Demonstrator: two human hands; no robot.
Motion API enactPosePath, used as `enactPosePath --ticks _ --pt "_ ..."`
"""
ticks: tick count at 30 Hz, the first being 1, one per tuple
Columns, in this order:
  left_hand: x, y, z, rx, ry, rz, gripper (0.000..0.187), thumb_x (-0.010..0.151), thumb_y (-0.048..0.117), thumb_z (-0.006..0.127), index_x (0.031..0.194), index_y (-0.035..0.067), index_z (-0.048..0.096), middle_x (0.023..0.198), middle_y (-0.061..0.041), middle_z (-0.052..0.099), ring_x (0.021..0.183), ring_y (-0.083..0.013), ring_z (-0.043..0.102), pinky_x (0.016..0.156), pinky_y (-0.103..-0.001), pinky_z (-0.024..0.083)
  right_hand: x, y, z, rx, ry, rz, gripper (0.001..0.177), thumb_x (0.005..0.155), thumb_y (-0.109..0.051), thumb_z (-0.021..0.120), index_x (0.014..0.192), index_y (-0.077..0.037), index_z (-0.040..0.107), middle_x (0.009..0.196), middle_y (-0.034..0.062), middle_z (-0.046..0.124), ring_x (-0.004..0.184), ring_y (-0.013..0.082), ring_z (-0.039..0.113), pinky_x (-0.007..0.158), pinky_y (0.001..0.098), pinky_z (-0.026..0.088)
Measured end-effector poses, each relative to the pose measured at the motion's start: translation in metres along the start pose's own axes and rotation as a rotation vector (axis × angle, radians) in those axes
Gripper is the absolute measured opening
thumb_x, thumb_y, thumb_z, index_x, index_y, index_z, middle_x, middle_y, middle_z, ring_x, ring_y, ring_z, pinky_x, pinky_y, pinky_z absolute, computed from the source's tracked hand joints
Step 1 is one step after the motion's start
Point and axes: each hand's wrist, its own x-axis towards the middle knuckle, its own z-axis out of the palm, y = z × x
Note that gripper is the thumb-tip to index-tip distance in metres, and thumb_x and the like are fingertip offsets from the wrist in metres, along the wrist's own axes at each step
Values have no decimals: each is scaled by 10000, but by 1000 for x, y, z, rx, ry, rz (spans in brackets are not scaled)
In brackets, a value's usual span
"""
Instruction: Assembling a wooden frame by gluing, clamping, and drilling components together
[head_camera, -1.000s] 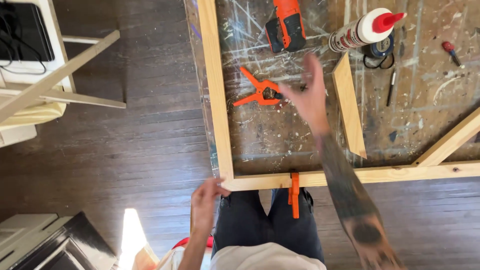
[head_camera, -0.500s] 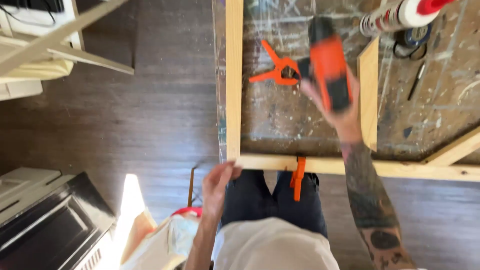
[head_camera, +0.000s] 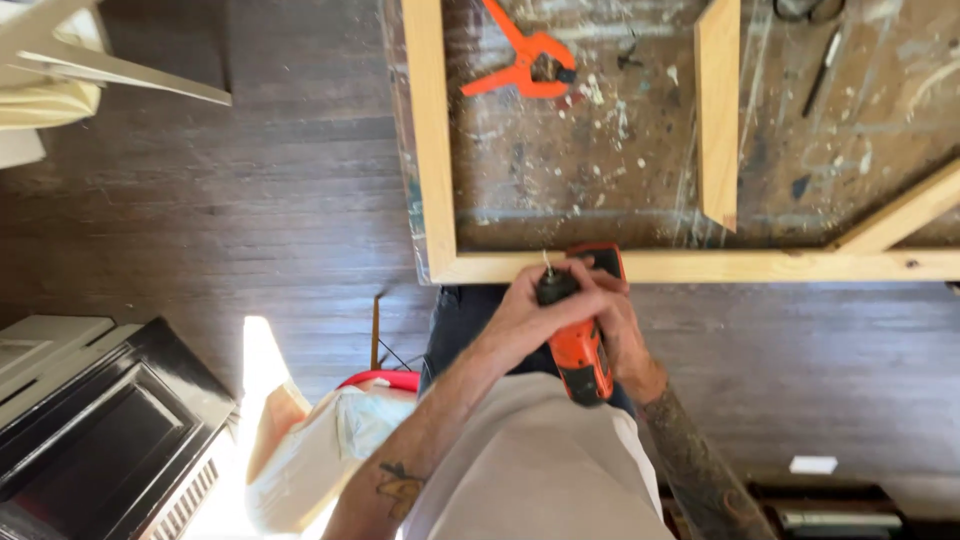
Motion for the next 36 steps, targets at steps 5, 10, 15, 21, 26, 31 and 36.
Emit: enactPosePath --ticks 5,10,15,21,26,31,36 --pt "15 4 24 260 88 71 117 848 214 835 855 139 746 816 -11 699 866 -66 594 856 -276 496 -1 84 -12 88 80 -158 502 1050 -321 431 1317 64 613 1202 229 635 1177 337 597 997 432 486" --pt "24 0 44 376 187 68 145 854 268 814 802 178 712 714 -10 635 752 -74 579 786 -275 501 -2 59 -22 -347 202 -337 494 1084 -303 331 1284 61 597 1174 220 577 1079 401 517 932 445 438" --pt "37 -9 50 452 214 77 168 872 233 778 758 155 683 632 -12 611 664 -78 590 709 -275 519 -1 32 -14 -534 336 -322 394 1121 -124 367 1213 212 552 1046 324 537 1053 437 516 926 454 468" --pt "56 -26 52 481 281 59 188 865 254 753 737 142 674 593 -9 566 621 -104 557 629 -288 506 6 57 -39 -572 284 -435 406 1120 -133 257 1138 97 592 976 236 503 963 422 463 843 472 393" --pt "82 -31 58 553 589 43 309 841 379 791 865 79 718 735 -174 705 753 -278 731 706 -412 571 26 109 -62 -978 328 -498 96 1014 -106 542 1039 -59 621 1021 98 578 1031 333 533 895 473 378" --pt "35 0 56 322 373 188 648 859 105 826 1404 -23 502 1232 -261 626 1230 -380 601 1113 -516 442 20 80 -82 -934 436 -433 188 1031 -71 569 1204 -60 643 1005 84 601 1012 312 554 887 427 395" --pt "55 -10 46 289 252 211 478 925 106 791 1368 39 624 1185 -146 708 1136 -228 691 1035 -372 553 10 65 -86 -871 491 -477 130 1072 -109 589 1159 -43 659 987 87 636 984 297 561 873 440 408"
